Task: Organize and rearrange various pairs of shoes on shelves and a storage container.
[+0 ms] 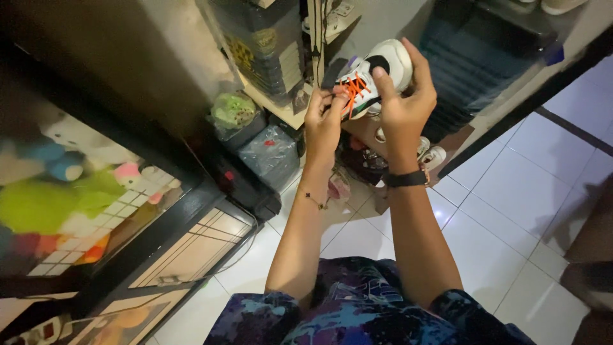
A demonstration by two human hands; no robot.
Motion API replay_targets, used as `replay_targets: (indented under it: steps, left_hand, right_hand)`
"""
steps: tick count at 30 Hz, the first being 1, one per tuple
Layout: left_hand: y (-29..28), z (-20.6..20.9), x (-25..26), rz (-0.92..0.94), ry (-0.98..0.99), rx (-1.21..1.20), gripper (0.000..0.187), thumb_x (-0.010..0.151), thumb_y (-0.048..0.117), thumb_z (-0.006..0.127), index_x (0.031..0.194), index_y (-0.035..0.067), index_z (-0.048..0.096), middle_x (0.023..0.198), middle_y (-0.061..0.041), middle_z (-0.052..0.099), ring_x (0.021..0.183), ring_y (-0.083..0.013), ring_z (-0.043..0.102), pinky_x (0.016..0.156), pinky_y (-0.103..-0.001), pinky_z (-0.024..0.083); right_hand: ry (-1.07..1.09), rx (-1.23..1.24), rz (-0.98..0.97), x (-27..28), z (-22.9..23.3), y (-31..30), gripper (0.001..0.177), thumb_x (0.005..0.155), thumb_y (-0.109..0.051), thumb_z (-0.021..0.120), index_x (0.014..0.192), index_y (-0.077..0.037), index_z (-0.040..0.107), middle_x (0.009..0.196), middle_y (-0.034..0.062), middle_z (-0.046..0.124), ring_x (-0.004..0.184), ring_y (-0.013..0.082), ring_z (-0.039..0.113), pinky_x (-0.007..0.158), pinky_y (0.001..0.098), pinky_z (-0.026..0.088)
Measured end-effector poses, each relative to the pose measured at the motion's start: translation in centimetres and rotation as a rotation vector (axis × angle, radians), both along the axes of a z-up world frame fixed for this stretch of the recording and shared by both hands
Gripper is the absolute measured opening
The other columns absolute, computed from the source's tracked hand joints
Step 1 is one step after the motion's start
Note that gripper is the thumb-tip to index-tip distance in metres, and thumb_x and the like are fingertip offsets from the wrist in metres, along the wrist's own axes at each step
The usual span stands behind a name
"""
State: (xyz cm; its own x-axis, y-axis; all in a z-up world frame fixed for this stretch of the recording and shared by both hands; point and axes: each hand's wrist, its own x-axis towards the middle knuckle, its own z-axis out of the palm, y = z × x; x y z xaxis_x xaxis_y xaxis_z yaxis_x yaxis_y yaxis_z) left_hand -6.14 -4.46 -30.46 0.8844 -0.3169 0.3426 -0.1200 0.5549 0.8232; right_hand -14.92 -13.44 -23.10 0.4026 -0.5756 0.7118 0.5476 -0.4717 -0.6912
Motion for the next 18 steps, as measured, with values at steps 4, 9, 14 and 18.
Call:
replay_targets:
  steps: [4,9,14,18]
  left_hand:
    - [0.8,1.4,-1.4,0.207,-0.016,0.239,0.02,0.099,0.018,0.068,0.108,0.0,0.064,0.094,-0.008,0.072,0.083,-0.013,0.068,0.075,-0.028,0.055]
    - [1.0,1.2,-1.7,0.353,-0.132,0.419,0.026,0.095,0.024,0.069,0.106,0.001,0.065,0.094,-0.006,0.075,0.079,-0.0091,0.071,0.072,-0.027,0.056]
    - [0.4,-0.1,0.2,0.184,0.121,0.35,0.03,0.092,0.02,0.075,0.106,0.001,0.058,0.089,-0.009,0.07,0.077,-0.0111,0.063,0.069,-0.028,0.052]
    - [-0.1,-1.7,0.9,0.075,0.258,0.149,0.029,0.089,0.013,0.077,0.105,-0.001,0.058,0.096,-0.008,0.068,0.084,-0.0127,0.062,0.075,-0.026,0.051]
  right_hand:
    - [0.062,-0.034,-0.107,-0.1,-0.8,0.6,0.046,0.098,-0.006,0.077,0.14,0.0,0.061,0.127,0.0128,0.072,0.115,0.018,0.07,0.103,0.0319,0.056]
    - [0.004,0.023,-0.18,0.5,-2.1,1.1,0.042,0.098,-0.003,0.076,0.138,-0.001,0.062,0.128,0.0131,0.071,0.115,0.0184,0.069,0.102,0.0319,0.056]
    - [-0.006,0.061,-0.161,0.6,-2.1,0.7,0.041,0.098,-0.001,0.074,0.138,0.0,0.061,0.128,0.0125,0.07,0.115,0.0186,0.069,0.102,0.0319,0.056]
    - [-0.024,0.063,-0.166,0.8,-2.4,0.3,0.04,0.1,-0.003,0.074,0.138,0.001,0.06,0.129,0.0126,0.069,0.116,0.0188,0.069,0.103,0.0321,0.055]
